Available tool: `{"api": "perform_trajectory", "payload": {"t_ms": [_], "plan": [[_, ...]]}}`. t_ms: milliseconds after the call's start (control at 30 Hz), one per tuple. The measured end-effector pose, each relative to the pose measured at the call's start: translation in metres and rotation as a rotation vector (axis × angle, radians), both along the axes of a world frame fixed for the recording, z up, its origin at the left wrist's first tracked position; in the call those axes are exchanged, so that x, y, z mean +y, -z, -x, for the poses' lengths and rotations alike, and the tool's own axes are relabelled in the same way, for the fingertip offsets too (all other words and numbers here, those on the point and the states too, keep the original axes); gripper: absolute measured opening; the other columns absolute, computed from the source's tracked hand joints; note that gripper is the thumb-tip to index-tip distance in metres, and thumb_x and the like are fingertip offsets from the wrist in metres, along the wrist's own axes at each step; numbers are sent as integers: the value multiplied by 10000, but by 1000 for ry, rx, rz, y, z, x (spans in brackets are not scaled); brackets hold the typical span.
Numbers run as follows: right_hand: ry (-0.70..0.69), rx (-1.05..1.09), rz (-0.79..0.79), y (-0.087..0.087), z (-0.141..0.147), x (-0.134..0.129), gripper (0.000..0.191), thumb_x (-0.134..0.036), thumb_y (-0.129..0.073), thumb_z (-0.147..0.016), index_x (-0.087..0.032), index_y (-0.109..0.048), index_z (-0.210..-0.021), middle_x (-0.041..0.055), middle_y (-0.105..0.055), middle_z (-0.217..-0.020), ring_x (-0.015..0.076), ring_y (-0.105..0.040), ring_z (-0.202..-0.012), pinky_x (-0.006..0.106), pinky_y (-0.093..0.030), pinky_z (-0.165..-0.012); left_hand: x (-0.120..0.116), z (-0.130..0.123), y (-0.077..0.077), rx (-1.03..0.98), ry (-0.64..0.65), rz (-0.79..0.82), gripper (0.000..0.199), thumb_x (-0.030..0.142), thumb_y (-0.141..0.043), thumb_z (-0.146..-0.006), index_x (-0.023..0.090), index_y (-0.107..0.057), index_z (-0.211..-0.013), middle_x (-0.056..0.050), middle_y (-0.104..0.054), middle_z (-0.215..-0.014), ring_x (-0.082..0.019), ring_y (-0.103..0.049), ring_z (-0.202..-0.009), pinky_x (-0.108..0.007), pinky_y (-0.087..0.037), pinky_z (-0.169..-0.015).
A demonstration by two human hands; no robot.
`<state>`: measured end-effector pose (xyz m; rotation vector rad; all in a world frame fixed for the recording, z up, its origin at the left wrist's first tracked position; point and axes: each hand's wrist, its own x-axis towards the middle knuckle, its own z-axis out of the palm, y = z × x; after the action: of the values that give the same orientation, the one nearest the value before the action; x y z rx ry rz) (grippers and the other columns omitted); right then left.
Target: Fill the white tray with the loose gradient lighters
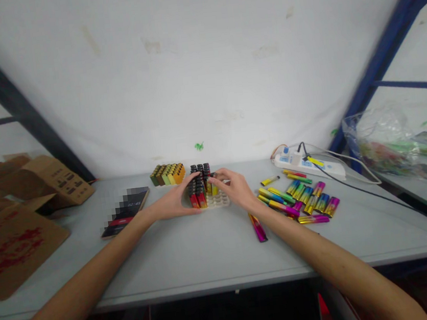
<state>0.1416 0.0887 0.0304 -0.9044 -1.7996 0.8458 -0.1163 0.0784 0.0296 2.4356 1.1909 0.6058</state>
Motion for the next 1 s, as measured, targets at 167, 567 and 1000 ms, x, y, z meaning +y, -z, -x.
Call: {"api": "perform_trajectory", "payload": {"t_ms": [167,567,1000], "plan": [[-25,-97,-53,5,9,3,331,-503,-615,-972,-192,-681,-1064,33,-758,-851,176,-706,-735,288,-541,-728,-1,0,-1,12,3,-15,1147,660,-763,-759,291,-117,-1632,-115,-308,-1678,-338,-378,-1505,-456,-328,-1225],[95,-689,-363,5,16,11,155,-263,-552,-1044,-162,-655,-1099,109,-703,-1003,201,-672,-879,285,-499,-791,0,-1,0,34,4,-41,1141,675,-754,-766,306,-106,-1631,-91,-323,-1675,-312,-403,-1495,-425,-338,-1225],[151,-909,-327,-18,-48,19,264,-243,-478,-1062,-135,-695,-1168,146,-729,-1109,234,-686,-1028,312,-482,-933,-3,-1,-4,58,11,-47,1131,679,-725,-788,284,-92,-1638,-105,-315,-1677,-329,-409,-1490,-435,-369,-1207]]}}
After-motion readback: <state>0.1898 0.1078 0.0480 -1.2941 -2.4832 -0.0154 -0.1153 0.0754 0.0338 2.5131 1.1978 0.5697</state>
